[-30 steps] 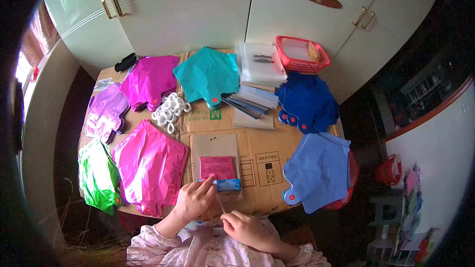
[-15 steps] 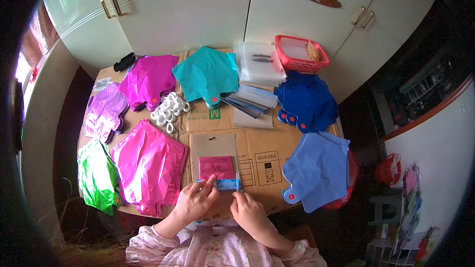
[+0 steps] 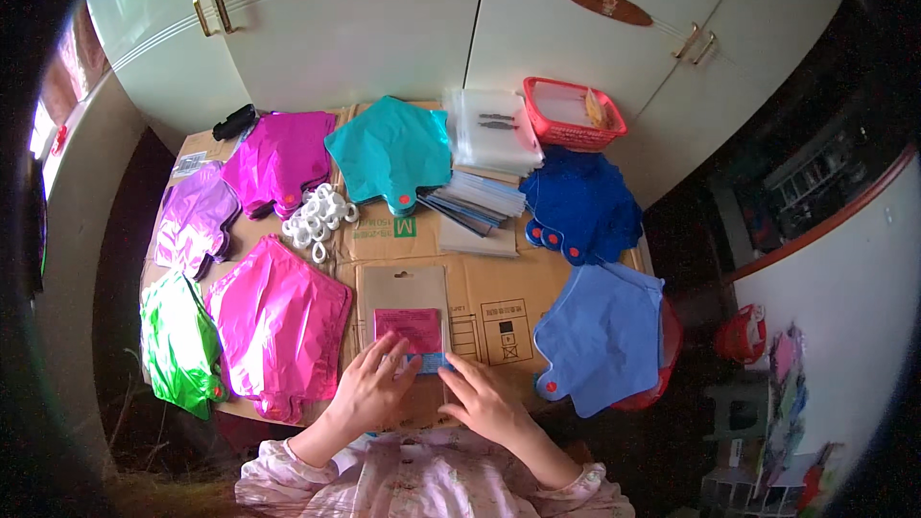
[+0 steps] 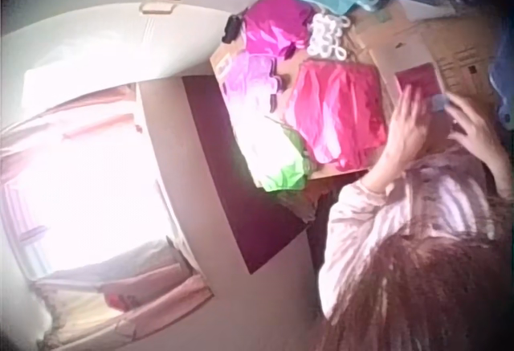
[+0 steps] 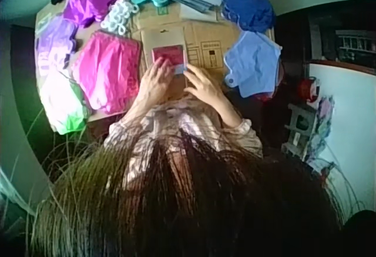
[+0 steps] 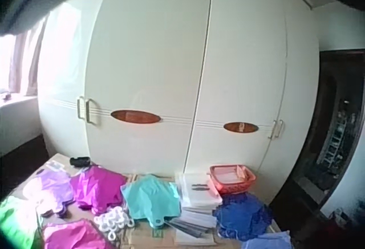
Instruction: Folding various colored plastic sheets and placing them into cardboard sleeves.
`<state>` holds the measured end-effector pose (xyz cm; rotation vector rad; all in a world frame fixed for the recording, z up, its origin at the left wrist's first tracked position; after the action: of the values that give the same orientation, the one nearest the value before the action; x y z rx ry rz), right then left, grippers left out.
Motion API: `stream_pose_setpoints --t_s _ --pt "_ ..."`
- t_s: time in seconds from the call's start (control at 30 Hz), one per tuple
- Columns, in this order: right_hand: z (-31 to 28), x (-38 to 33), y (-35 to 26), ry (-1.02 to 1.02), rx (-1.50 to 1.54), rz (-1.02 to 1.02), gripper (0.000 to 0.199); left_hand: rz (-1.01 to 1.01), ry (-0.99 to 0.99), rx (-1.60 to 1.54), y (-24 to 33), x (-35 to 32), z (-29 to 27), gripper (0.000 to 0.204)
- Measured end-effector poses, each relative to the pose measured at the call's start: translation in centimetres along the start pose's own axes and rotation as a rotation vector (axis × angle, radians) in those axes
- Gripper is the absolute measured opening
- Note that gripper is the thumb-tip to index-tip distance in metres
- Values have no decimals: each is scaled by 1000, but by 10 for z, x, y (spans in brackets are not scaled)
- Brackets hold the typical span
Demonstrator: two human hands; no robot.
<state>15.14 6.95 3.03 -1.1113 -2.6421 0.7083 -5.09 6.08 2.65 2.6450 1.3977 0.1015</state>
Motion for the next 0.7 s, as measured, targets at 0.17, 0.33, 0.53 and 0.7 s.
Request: stream_pose_setpoints --t_s 0.17,0.33,0.53,0.7 --pt "6 14 11 62 -26 -46 43 47 -19 25 -5 2 1 43" --pt "8 19 17 140 -5 -71 28 49 -15 29 -6 2 1 40" --pt "11 22 22 183 18 -79 17 57 -14 34 -7 2 3 42" --pt "-1 29 22 147 44 -185 19 48 25 -10 -6 1 1 43"
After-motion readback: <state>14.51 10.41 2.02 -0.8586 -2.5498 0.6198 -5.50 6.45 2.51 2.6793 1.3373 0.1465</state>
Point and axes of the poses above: each hand's wrist, its own x-axis towards the middle knuckle, its own z-axis out of the palm, y = z × x, the point moved 2 cm from there along x, towards the middle knuckle, and after that the axes turned 12 degrees about -y, right-handed, at the moved point
